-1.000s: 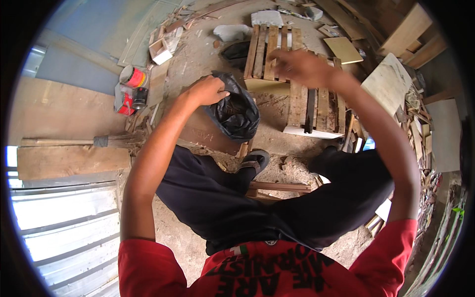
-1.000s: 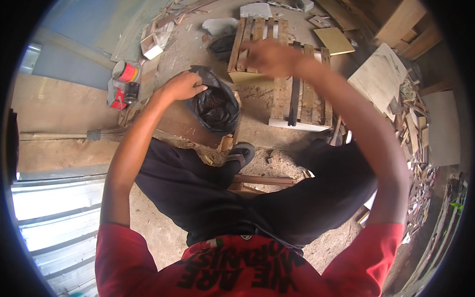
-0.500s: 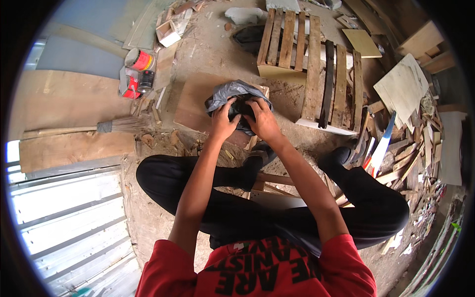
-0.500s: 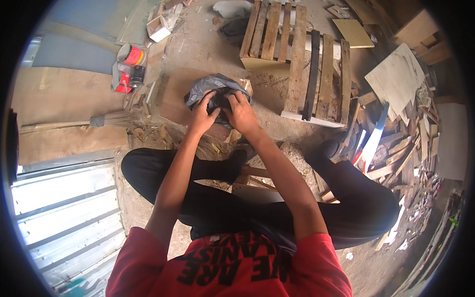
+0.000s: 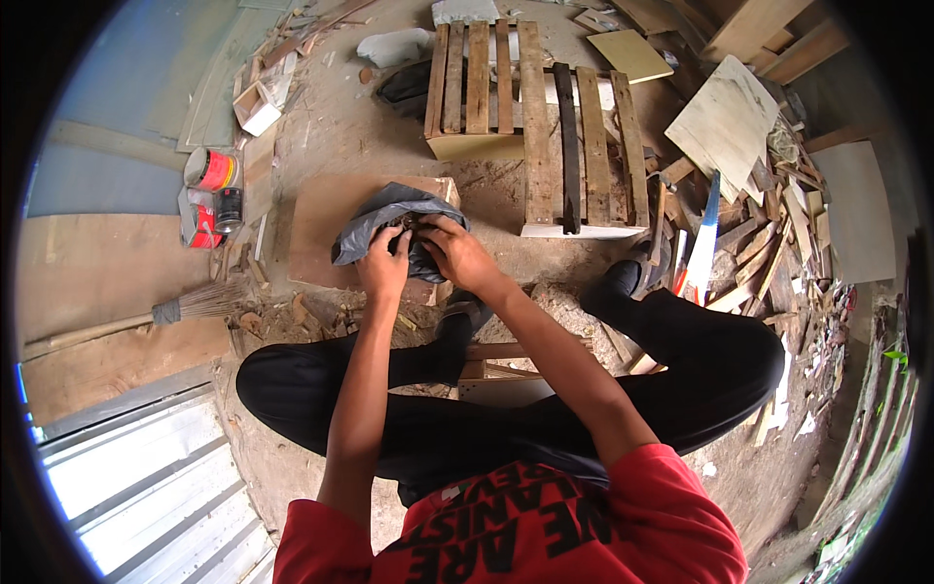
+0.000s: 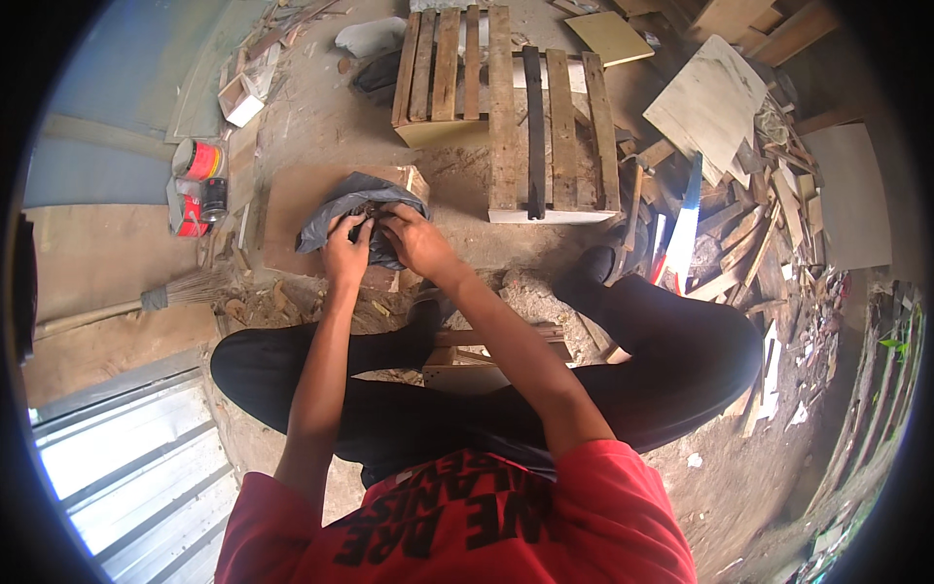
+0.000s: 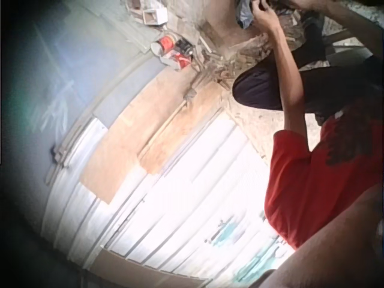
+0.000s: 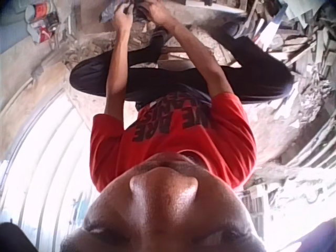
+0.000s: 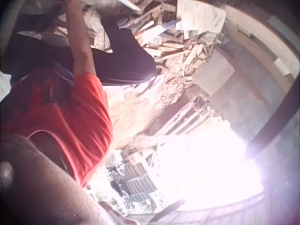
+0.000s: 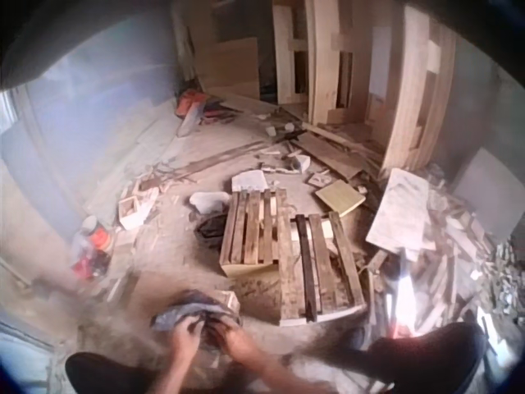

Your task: The person sits on the floor and uses a hammer to drive nails into a wooden pallet. They repeatedly pick up nails from a plastic bag and hammer them into the wood.

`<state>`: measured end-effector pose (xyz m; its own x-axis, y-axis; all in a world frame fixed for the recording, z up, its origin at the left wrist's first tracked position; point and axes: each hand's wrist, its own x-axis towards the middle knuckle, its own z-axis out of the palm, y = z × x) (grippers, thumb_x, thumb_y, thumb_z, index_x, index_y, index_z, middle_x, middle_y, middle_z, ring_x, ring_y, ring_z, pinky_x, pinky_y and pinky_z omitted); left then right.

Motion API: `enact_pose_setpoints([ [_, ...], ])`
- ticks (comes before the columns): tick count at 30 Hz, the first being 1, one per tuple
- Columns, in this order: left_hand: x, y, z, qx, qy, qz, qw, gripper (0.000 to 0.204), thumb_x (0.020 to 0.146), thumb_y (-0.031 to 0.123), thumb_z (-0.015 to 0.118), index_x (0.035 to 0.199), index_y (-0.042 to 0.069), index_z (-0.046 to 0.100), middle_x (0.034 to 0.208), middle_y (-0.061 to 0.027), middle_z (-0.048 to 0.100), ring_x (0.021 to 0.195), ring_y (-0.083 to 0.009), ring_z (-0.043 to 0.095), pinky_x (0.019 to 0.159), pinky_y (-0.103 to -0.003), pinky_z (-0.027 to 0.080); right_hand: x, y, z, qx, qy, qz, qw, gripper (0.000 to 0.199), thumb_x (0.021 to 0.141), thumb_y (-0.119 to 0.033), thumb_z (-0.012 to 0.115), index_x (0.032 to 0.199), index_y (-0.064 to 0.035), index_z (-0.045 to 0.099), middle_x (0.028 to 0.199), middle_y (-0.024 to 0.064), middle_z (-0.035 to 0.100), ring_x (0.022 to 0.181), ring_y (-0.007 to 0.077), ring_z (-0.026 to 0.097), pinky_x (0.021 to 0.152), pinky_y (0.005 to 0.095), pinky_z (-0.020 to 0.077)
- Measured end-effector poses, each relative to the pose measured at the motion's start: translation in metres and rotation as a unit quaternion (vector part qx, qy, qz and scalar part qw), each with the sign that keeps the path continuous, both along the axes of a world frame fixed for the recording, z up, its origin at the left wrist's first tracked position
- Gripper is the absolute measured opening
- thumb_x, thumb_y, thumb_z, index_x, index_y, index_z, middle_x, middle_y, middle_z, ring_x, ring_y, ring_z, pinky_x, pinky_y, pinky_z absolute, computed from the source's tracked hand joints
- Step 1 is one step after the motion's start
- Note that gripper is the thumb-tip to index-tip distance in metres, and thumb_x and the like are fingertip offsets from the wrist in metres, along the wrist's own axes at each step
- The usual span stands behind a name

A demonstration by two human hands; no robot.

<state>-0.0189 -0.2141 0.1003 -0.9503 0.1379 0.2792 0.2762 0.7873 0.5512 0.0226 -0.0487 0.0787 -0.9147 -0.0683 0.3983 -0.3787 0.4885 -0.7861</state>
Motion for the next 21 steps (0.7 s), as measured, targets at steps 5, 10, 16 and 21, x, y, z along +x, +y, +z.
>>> enact_pose_setpoints([
  [5, -0.006, -0.001, 0.006, -0.034, -0.024, 0.024, 0.999, 0.019, 0.080, 0.024, 0.077, 0.090, 0.008, 0.074, 0.107, -0.0088, 0.069, 0.103, -0.0317, 0.063, 0.091, -0.044, 0.046, 0.000, -0.006, -0.006, 0.030, 0.003, -0.030, 0.999, 0.029, 0.083, -0.001, 0.063, 0.113, -0.0013, 0.066, 0.124, 0.0166, 0.061, 0.114, 0.0345, 0.059, 0.098, 0.0395, 0.0497],
  [10, -0.019, -0.019, 0.001, -0.109, 0.017, 0.043, 0.993, 0.020, 0.080, 0.020, 0.077, 0.099, 0.015, 0.075, 0.125, -0.0034, 0.060, 0.118, -0.0296, 0.054, 0.099, -0.048, 0.041, -0.023, -0.033, 0.002, 0.013, -0.035, 0.010, 0.999, 0.027, 0.083, 0.000, 0.060, 0.109, 0.0007, 0.065, 0.119, 0.0169, 0.062, 0.111, 0.0334, 0.060, 0.096, 0.0394, 0.0504],
  [16, -0.014, -0.009, -0.004, -0.116, 0.091, -0.023, 0.989, 0.026, 0.082, 0.011, 0.072, 0.107, 0.015, 0.073, 0.120, -0.0042, 0.058, 0.112, -0.0308, 0.054, 0.097, -0.048, 0.042, -0.022, -0.038, -0.010, 0.027, 0.037, -0.048, 0.998, 0.023, 0.083, -0.001, 0.061, 0.106, 0.0003, 0.066, 0.113, 0.0173, 0.062, 0.108, 0.0361, 0.059, 0.094, 0.0403, 0.0494],
  [21, -0.013, -0.016, -0.014, -0.063, 0.066, 0.005, 0.996, 0.023, 0.082, 0.010, 0.071, 0.105, 0.012, 0.072, 0.114, -0.0056, 0.060, 0.110, -0.0316, 0.055, 0.095, -0.047, 0.043, 0.000, -0.035, 0.021, -0.082, 0.039, -0.056, 0.994, 0.024, 0.083, 0.000, 0.065, 0.107, -0.0007, 0.067, 0.112, 0.0173, 0.061, 0.108, 0.0368, 0.059, 0.094, 0.0418, 0.0492],
])
